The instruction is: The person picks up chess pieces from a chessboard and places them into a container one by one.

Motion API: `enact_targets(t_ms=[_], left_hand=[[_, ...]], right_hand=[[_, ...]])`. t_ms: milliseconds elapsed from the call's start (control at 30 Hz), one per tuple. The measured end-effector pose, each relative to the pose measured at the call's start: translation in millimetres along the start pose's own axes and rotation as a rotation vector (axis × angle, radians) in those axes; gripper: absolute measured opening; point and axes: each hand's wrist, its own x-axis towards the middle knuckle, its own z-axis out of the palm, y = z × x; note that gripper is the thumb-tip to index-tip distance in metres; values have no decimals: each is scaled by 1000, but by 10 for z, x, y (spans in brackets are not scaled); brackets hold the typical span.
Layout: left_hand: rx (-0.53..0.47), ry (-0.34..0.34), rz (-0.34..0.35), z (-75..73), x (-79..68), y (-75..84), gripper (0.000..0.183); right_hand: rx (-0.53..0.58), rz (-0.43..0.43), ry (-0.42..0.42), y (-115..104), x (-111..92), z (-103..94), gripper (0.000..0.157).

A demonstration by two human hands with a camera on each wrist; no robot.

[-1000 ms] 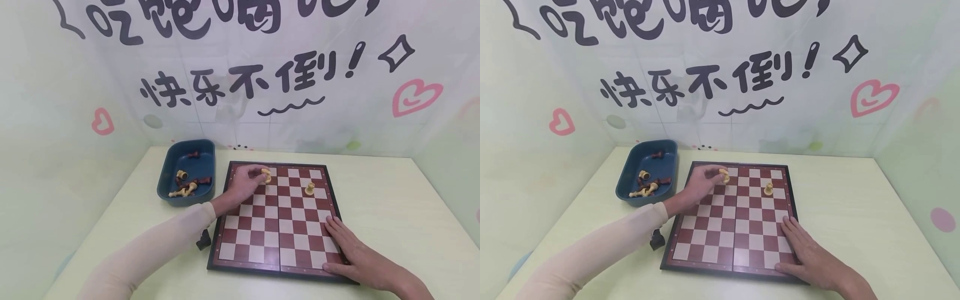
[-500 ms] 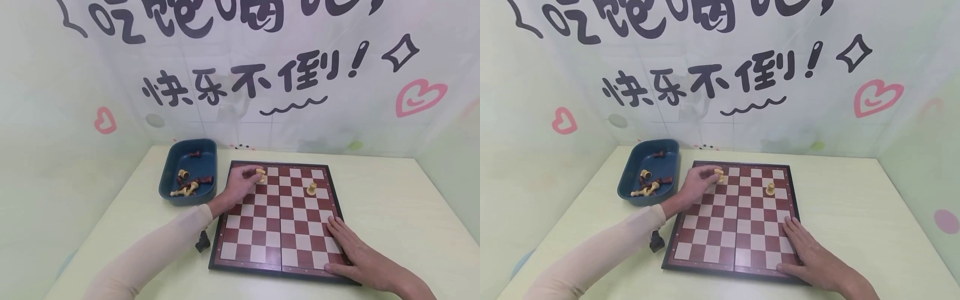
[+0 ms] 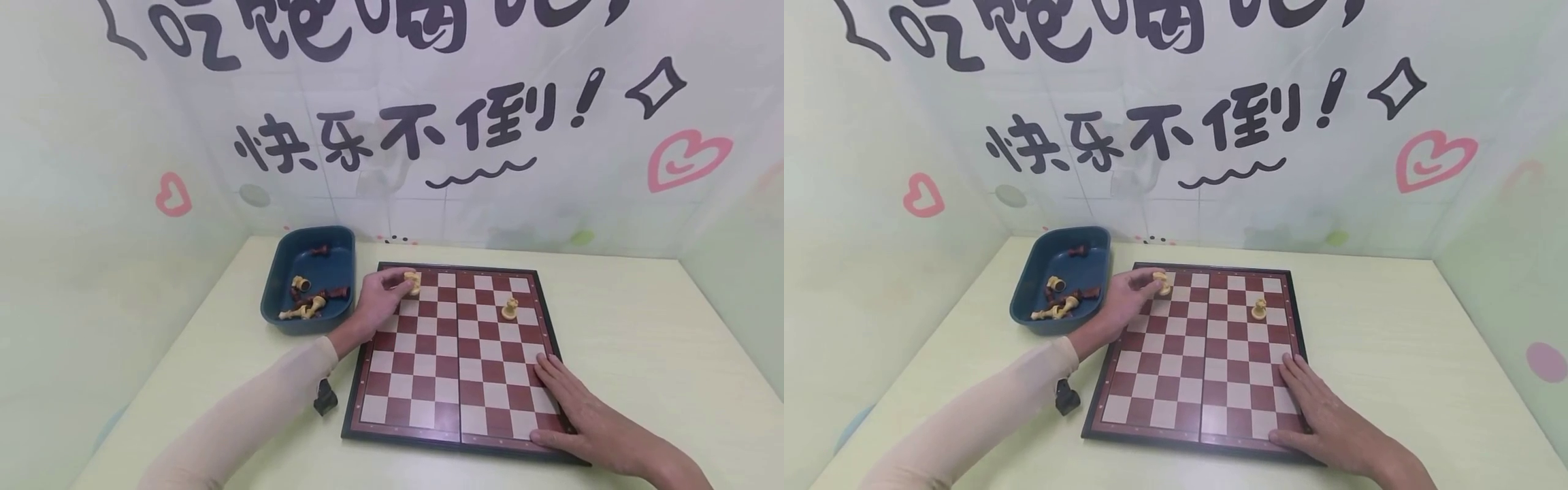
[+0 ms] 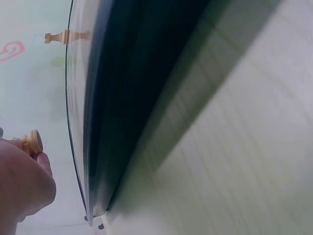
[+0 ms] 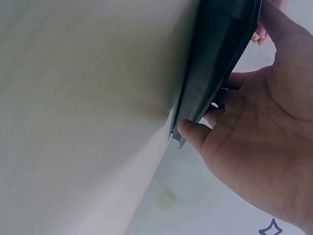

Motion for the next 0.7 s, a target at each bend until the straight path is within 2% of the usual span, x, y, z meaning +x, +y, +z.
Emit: enact_targets(t_ms=[233, 367, 500, 700], left_hand=[[-26, 30, -41, -118, 9, -19, 25], [-3, 55, -23, -196, 18, -37, 27], [35, 75, -18, -246, 11, -46, 26], [25, 86, 21, -272, 4, -42, 25]], right_hand=[[19, 12, -21, -8, 27, 4, 96], [16, 34, -34, -11, 43, -4, 98], [4, 10, -17, -5, 20, 6, 96], [-4, 5, 3, -5, 8, 15, 95]])
